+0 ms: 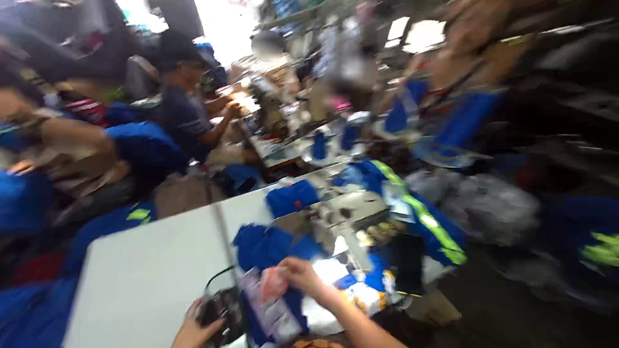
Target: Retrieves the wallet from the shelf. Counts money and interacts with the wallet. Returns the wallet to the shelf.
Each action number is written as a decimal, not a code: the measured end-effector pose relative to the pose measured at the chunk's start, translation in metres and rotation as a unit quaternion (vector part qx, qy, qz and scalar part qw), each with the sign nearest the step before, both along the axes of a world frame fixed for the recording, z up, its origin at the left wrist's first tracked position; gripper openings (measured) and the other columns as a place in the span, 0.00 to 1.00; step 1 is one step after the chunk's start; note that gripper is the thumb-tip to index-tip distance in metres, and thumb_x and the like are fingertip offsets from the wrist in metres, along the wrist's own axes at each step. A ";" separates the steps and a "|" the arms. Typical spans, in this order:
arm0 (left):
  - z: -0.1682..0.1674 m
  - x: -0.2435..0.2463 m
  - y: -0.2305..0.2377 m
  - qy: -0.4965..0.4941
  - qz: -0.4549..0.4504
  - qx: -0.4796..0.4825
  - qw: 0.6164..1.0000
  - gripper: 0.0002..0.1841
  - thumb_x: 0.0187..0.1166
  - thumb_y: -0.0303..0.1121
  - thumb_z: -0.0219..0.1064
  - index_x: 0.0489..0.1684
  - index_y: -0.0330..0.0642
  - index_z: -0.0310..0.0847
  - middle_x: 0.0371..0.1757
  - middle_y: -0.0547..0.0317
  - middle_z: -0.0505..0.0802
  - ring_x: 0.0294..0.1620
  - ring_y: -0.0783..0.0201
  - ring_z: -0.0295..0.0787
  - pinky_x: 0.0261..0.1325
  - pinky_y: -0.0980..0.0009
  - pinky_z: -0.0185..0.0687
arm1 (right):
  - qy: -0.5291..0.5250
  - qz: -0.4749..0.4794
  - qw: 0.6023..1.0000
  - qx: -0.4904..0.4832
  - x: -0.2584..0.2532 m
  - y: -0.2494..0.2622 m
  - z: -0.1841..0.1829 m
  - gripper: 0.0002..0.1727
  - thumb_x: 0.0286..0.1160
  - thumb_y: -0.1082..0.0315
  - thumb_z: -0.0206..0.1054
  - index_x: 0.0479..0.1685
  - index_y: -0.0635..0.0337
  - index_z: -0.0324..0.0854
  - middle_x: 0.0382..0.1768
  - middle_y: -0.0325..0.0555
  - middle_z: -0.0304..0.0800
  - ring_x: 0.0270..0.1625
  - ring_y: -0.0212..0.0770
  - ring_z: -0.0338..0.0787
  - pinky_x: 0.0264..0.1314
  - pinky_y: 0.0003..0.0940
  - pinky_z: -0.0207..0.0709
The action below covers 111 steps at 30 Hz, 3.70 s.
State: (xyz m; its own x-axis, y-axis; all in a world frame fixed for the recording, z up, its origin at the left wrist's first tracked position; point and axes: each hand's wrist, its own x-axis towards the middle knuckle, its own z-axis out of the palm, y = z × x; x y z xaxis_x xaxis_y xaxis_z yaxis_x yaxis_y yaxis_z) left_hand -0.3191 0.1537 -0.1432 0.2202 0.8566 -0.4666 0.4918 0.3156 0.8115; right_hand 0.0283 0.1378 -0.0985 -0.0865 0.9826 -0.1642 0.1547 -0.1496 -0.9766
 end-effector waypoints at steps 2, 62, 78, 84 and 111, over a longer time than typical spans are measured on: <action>-0.001 -0.001 -0.005 -0.060 0.104 -0.077 0.990 0.50 0.59 0.35 0.83 0.87 0.35 0.58 0.70 0.38 0.85 0.66 0.49 0.87 0.69 0.51 0.84 | 0.030 -0.024 0.999 -0.022 -0.003 0.003 -0.005 0.12 0.81 0.70 0.64 0.54 0.66 0.86 0.46 0.46 0.93 0.47 0.33 0.91 0.56 0.35 0.86; 0.054 0.061 -0.016 -0.210 0.463 0.078 0.858 0.05 0.82 0.23 0.65 0.41 0.26 0.79 0.30 0.48 0.93 0.26 0.59 0.94 0.33 0.64 0.94 | -0.030 0.180 0.983 -0.024 -0.076 0.052 0.039 0.08 0.78 0.74 0.69 0.50 0.66 0.85 0.41 0.43 0.94 0.44 0.30 0.92 0.54 0.29 0.86; 0.005 -0.005 -0.065 -0.110 0.543 0.059 0.830 0.11 0.87 0.28 0.62 0.54 0.27 0.76 0.36 0.48 0.88 0.31 0.63 0.88 0.35 0.65 0.87 | -0.444 0.234 0.828 -0.250 -0.070 0.025 -0.004 0.32 0.83 0.48 0.64 0.74 0.66 0.73 0.67 0.64 0.84 0.72 0.62 0.84 0.73 0.61 0.74; -0.016 0.000 -0.081 -0.086 0.507 0.038 0.857 0.10 0.85 0.28 0.64 0.49 0.25 0.79 0.37 0.44 0.90 0.35 0.60 0.89 0.43 0.61 0.88 | -0.397 0.148 0.878 -0.223 -0.081 0.038 -0.041 0.28 0.72 0.55 0.75 0.66 0.65 0.78 0.64 0.61 0.85 0.67 0.59 0.86 0.70 0.58 0.77; -0.010 0.039 -0.069 0.141 0.134 -0.063 0.979 0.21 0.84 0.22 0.55 0.73 0.38 0.81 0.75 0.35 0.82 0.77 0.43 0.79 0.80 0.52 0.72 | -0.413 0.366 0.833 -0.047 -0.188 0.061 0.028 0.16 0.87 0.70 0.56 0.66 0.67 0.79 0.67 0.63 0.83 0.69 0.61 0.85 0.70 0.60 0.76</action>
